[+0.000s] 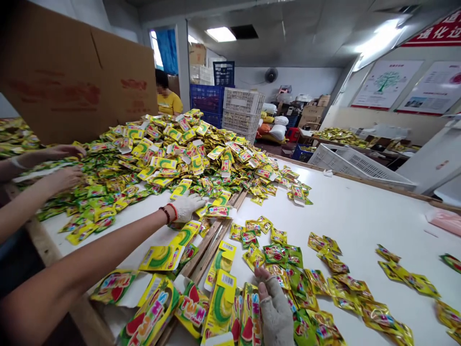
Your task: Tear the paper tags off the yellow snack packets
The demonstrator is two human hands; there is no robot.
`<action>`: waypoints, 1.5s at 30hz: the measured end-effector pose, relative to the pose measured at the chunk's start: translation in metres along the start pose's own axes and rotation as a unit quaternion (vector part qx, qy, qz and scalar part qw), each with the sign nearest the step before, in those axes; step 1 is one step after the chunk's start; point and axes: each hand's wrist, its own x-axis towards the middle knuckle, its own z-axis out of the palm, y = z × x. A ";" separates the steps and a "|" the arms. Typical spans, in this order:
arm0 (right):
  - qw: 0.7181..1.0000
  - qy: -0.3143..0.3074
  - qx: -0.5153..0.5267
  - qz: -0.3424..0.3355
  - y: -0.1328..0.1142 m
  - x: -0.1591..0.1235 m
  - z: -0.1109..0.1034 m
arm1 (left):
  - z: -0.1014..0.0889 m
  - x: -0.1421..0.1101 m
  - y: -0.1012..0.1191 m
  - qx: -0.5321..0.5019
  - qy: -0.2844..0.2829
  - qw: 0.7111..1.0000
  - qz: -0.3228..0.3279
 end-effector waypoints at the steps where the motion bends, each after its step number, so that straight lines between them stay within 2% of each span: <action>1: 1.000 -0.003 -0.009 -0.002 -0.001 0.000 0.000 | -0.003 0.003 -0.004 0.022 -0.012 1.000 0.004; 3: 1.000 -0.007 -0.013 -0.009 -0.002 -0.001 0.000 | -0.010 0.006 -0.004 0.050 -0.030 0.998 0.011; 6: 1.000 -0.004 -0.019 -0.009 -0.005 -0.003 -0.001 | -0.024 0.006 0.011 0.048 -0.060 0.997 0.032; 8: 1.000 -0.012 -0.023 -0.002 -0.006 -0.004 -0.001 | -0.031 0.008 0.026 -0.024 -0.104 0.993 0.058; 9: 1.000 -0.018 -0.020 0.001 -0.006 -0.005 -0.001 | -0.032 0.011 0.034 -0.069 -0.116 0.990 0.049; 10: 1.000 -0.022 -0.013 0.001 -0.006 -0.004 -0.001 | -0.031 0.016 0.042 -0.105 -0.113 0.988 0.019; 12: 1.000 -0.022 0.009 -0.001 -0.004 -0.004 0.000 | -0.020 0.031 0.054 -0.121 -0.063 0.987 -0.082; 14: 0.999 -0.020 0.031 -0.008 -0.002 -0.003 0.002 | -0.002 0.051 0.060 -0.074 0.000 0.982 -0.176; 15: 0.999 -0.019 0.037 -0.013 -0.001 -0.003 0.004 | 0.009 0.060 0.061 -0.055 0.022 0.978 -0.201; 17: 0.999 -0.015 0.035 -0.022 -0.002 -0.003 0.007 | 0.026 0.076 0.060 -0.039 0.048 0.970 -0.234; 19: 0.999 -0.006 0.020 -0.033 -0.004 -0.003 0.010 | 0.034 0.084 0.057 -0.040 0.063 0.963 -0.258; 22: 0.999 -0.001 0.001 -0.053 -0.008 -0.004 0.012 | 0.026 0.081 0.056 -0.068 0.056 0.959 -0.269; 25: 0.997 -0.004 -0.013 -0.077 -0.008 -0.005 0.013 | 0.005 0.058 0.065 -0.118 0.038 0.965 -0.232; 27: 0.996 -0.004 -0.019 -0.093 -0.006 -0.003 0.013 | -0.010 0.028 0.076 -0.154 0.022 0.969 -0.190; 29: 0.995 -0.004 -0.007 -0.103 -0.004 -0.002 0.013 | -0.021 -0.015 0.084 -0.176 -0.003 0.976 -0.126; 30: 0.994 -0.007 -0.001 -0.108 -0.003 -0.002 0.013 | -0.025 -0.041 0.085 -0.177 -0.028 0.981 -0.069; 31: 0.993 -0.005 -0.003 -0.117 -0.003 -0.003 0.013 | -0.027 -0.069 0.083 -0.149 -0.025 0.988 -0.035; 32: 0.991 0.003 -0.016 -0.132 -0.004 -0.005 0.012 | -0.028 -0.098 0.077 -0.095 -0.021 0.994 -0.041; 34: 0.979 0.008 -0.092 -0.184 -0.010 -0.016 0.009 | -0.026 -0.154 0.060 -0.003 -0.001 0.992 -0.127; 36: 0.949 0.002 -0.199 -0.246 -0.022 -0.035 0.006 | -0.018 -0.199 0.038 0.063 -0.048 0.970 -0.228; 37: 0.930 -0.010 -0.250 -0.271 -0.028 -0.047 0.006 | -0.013 -0.215 0.030 0.083 -0.077 0.965 -0.236; 40: 0.880 -0.066 -0.361 -0.301 -0.040 -0.088 0.010 | -0.001 -0.237 0.025 0.120 -0.098 0.972 -0.179; 42: 0.855 -0.122 -0.410 -0.292 -0.040 -0.111 0.016 | 0.004 -0.235 0.034 0.129 -0.096 0.975 -0.151; 45: 0.826 -0.174 -0.460 -0.273 -0.033 -0.126 0.022 | 0.004 -0.223 0.049 0.125 -0.076 0.976 -0.161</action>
